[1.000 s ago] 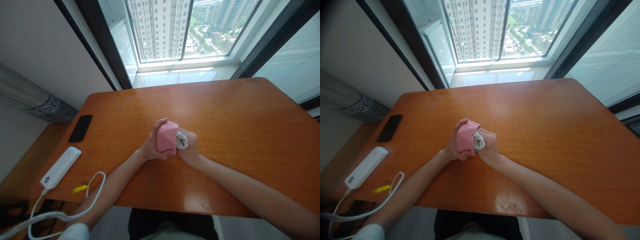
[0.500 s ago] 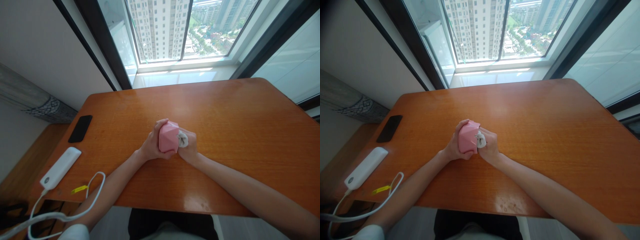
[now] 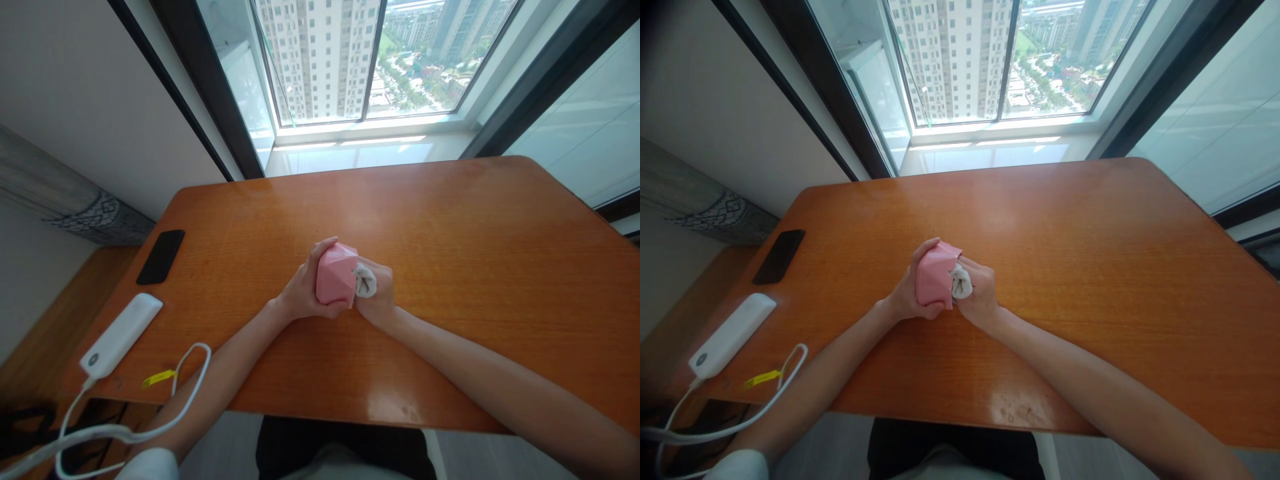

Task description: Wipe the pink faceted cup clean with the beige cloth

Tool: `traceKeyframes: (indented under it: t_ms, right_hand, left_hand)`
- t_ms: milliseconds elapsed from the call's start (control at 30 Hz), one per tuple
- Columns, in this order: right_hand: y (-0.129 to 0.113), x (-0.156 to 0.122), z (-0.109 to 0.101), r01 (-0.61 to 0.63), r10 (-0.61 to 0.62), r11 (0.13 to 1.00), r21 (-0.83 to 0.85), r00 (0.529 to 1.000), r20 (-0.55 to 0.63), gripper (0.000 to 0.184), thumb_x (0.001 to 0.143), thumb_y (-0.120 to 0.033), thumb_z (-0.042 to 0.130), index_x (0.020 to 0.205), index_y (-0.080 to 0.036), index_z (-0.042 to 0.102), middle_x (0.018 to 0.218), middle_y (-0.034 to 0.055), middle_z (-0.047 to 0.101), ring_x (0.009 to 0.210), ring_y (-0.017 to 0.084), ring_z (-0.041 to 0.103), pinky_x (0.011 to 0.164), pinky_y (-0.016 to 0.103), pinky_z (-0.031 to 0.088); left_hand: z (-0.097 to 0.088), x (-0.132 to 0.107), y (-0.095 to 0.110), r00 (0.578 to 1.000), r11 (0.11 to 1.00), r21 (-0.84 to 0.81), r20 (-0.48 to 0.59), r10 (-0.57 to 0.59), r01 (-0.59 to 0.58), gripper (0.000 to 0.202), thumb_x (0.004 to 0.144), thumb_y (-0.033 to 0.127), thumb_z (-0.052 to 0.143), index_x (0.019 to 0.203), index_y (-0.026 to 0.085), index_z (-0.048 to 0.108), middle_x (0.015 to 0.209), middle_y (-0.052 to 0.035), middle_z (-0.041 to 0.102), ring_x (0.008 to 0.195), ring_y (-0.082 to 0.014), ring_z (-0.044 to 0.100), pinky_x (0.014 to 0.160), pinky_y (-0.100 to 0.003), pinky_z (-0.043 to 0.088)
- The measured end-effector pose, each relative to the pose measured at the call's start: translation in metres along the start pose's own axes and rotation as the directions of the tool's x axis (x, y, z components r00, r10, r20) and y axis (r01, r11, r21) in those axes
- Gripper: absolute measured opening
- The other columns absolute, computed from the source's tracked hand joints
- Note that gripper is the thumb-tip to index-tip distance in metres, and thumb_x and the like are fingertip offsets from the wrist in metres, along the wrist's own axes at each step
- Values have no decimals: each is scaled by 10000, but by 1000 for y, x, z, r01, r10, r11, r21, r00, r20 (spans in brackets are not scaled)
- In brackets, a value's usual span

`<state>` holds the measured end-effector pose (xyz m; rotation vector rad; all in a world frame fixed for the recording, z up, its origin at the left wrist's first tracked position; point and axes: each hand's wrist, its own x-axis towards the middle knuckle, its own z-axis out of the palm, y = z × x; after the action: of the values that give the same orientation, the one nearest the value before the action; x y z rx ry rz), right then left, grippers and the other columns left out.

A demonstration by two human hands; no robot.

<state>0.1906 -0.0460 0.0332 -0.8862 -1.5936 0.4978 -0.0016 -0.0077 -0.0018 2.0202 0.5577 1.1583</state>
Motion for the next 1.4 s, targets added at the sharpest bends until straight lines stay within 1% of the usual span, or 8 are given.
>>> traceKeyframes:
  t_ms: [100,333,567,800,933,1100,1200,1400]
  right_hand:
    - [0,-1,0,-6,7,1000,17,1000,-11,279,947,-196,626,674,-218,573,677,-27,620,562,102,470,528,229,384]
    - [1,-6,0,40,-41,999,-19,999,-20,250,912,-157,665,675,-212,606,651,-40,589,532,84,431,514,218,353]
    - [-3,1,-2,-33,32,999,8,999,11,280,930,-212,615,653,-219,577,655,-24,605,559,107,462,536,235,394]
    - [1,-5,-1,44,-46,998,-40,998,-41,234,934,-194,649,700,-206,655,673,-19,645,531,90,469,518,217,389]
    - [0,-3,-1,-37,37,999,-38,999,1,285,936,-246,618,653,-212,625,637,-15,621,529,104,455,520,234,407]
    - [-1,-3,-2,-73,74,996,42,997,-16,267,918,-265,648,656,-218,628,645,-18,627,537,110,467,530,241,428]
    - [2,-6,-1,-116,119,990,80,992,-36,201,893,-296,696,706,-225,677,664,-10,651,550,126,496,538,253,451]
    - [1,-3,2,-275,287,951,144,955,-73,347,840,-322,701,566,-236,506,541,-47,498,502,105,380,480,239,384]
  left_hand:
    - [-2,2,0,997,992,94,-15,82,-80,1319,699,681,987,1744,302,278,1602,-198,536,1385,-398,632,1174,-554,554]
    - [-4,6,5,993,976,-201,91,-68,85,1092,890,813,750,1719,230,341,1350,-155,715,1124,-323,751,1006,-472,614]
    - [-1,-3,-6,1000,999,31,25,-6,5,1337,720,724,955,1750,289,221,1524,-203,608,1289,-378,695,1113,-534,579]
    - [-4,7,10,991,967,-228,95,-93,112,1046,915,809,739,1696,209,387,1427,-173,697,1145,-325,754,1013,-455,608]
    - [-3,5,9,990,971,-209,100,-101,120,1117,928,810,745,1766,255,258,1489,-180,671,1267,-356,728,1128,-523,583]
    - [-3,5,-1,993,992,-110,91,76,-66,1450,735,892,879,1809,401,36,1846,-214,255,1607,-463,507,1281,-673,502]
    - [-9,8,-4,961,961,73,106,257,-265,1630,593,744,1052,1815,411,26,1864,-248,192,1673,-501,407,1277,-727,494]
    - [-26,10,-9,872,764,421,230,433,-490,1378,860,320,958,1823,409,-23,1913,-192,103,1743,-395,326,1278,-664,531]
